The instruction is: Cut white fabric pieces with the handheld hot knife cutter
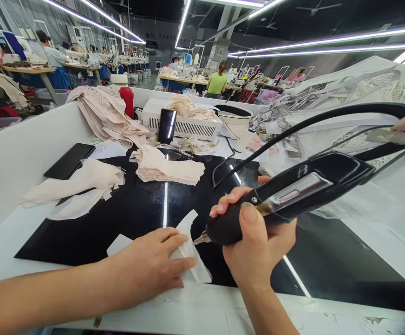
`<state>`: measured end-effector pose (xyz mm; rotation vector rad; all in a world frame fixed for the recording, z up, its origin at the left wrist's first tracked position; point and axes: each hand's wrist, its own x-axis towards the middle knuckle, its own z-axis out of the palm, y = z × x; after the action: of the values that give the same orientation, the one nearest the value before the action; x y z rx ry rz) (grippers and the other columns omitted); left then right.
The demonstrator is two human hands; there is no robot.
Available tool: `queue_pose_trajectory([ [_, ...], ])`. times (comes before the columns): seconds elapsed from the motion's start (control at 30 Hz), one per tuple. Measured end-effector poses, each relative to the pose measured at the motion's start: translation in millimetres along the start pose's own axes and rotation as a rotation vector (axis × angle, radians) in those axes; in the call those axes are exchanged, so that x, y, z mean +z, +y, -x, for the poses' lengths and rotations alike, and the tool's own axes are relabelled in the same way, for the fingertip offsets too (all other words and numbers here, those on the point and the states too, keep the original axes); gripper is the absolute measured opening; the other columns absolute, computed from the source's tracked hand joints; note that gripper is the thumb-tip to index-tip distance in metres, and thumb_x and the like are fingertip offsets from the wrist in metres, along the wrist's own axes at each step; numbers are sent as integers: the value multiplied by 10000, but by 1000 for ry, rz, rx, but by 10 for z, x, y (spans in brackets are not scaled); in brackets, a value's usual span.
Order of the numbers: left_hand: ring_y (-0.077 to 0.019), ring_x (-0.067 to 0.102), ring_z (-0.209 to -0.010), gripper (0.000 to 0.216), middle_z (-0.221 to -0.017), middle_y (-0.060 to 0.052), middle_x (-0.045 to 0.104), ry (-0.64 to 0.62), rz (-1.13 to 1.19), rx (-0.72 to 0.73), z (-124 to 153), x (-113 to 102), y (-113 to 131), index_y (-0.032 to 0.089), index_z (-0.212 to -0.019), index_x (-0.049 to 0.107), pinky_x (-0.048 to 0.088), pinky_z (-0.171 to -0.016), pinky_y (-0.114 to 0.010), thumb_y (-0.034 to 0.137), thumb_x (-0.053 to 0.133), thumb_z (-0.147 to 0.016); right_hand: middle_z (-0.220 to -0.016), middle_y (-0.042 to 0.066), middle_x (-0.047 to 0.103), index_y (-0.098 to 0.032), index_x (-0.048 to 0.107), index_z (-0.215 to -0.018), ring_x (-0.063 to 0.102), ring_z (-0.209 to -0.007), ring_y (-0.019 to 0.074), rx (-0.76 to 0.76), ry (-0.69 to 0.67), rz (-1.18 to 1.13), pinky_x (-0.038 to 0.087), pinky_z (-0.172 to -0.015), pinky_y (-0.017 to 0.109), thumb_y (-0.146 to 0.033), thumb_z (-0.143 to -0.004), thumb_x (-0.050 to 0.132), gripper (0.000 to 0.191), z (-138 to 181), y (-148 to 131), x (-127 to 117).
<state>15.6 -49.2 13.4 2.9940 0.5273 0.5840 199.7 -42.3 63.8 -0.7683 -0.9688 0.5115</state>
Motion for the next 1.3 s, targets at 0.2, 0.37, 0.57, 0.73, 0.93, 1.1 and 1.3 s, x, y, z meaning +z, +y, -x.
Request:
queue_pose_trajectory([
  [0.2, -254, 725, -1067, 154, -1192, -169, 743, -47, -30, -29, -110, -69, -102, 112, -1158, 703, 626, -964, -360, 127, 586, -1059, -781, -64, 699, -285, 645, -1164, 642, -542, 134, -6, 1, -49, 575, -514, 291, -375, -819, 883, 428, 2, -19, -2],
  [0.37, -269, 635, -1341, 323, -1370, -158, 702, -89, 133, 164, -309, -17, -548, 98, -1197, 697, 530, -1167, -356, -25, 590, -918, -795, -70, 704, -298, 645, -1182, 652, -551, 132, 10, -19, -46, 585, -523, 288, -369, -827, 871, 427, 12, -22, 0],
  [0.57, -214, 701, -1218, 384, -1266, -99, 756, -158, 193, 180, -330, 9, -751, 147, -1202, 715, 559, -1065, -279, -60, 531, -937, -792, -69, 713, -286, 643, -1183, 657, -549, 130, 15, -10, -62, 604, -522, 285, -361, -827, 881, 435, 26, -26, -2],
  [0.73, -212, 701, -1212, 475, -1334, -83, 734, -165, 186, 145, -216, -49, -776, 185, -1288, 698, 574, -981, -256, -71, 502, -940, -787, -61, 713, -276, 645, -1190, 657, -541, 136, 2, -6, -48, 597, -503, 289, -382, -828, 892, 451, 19, -32, -3],
  [0.93, -243, 699, -1204, 467, -1414, -110, 684, -209, 82, 196, -147, -101, -744, 234, -1368, 696, 574, -1027, -308, -4, 553, -992, -798, -51, 713, -279, 660, -1189, 668, -559, 148, -8, -16, -56, 597, -506, 296, -370, -831, 897, 438, 15, -33, -12],
  [1.1, -242, 693, -1192, 451, -1432, -119, 666, -203, 48, 194, -126, -77, -704, 241, -1381, 702, 548, -1112, -355, 24, 550, -1016, -792, -60, 712, -279, 679, -1178, 675, -572, 133, 26, -31, -97, 616, -529, 273, -363, -809, 919, 448, 10, -39, -3],
  [1.3, -234, 693, -1210, 447, -1443, -118, 664, -182, 89, 169, -117, -52, -690, 245, -1371, 722, 522, -1159, -369, 20, 556, -1023, -764, -72, 715, -279, 691, -1137, 671, -553, 126, 18, 34, -123, 602, -496, 245, -311, -792, 901, 405, -63, -29, 70],
])
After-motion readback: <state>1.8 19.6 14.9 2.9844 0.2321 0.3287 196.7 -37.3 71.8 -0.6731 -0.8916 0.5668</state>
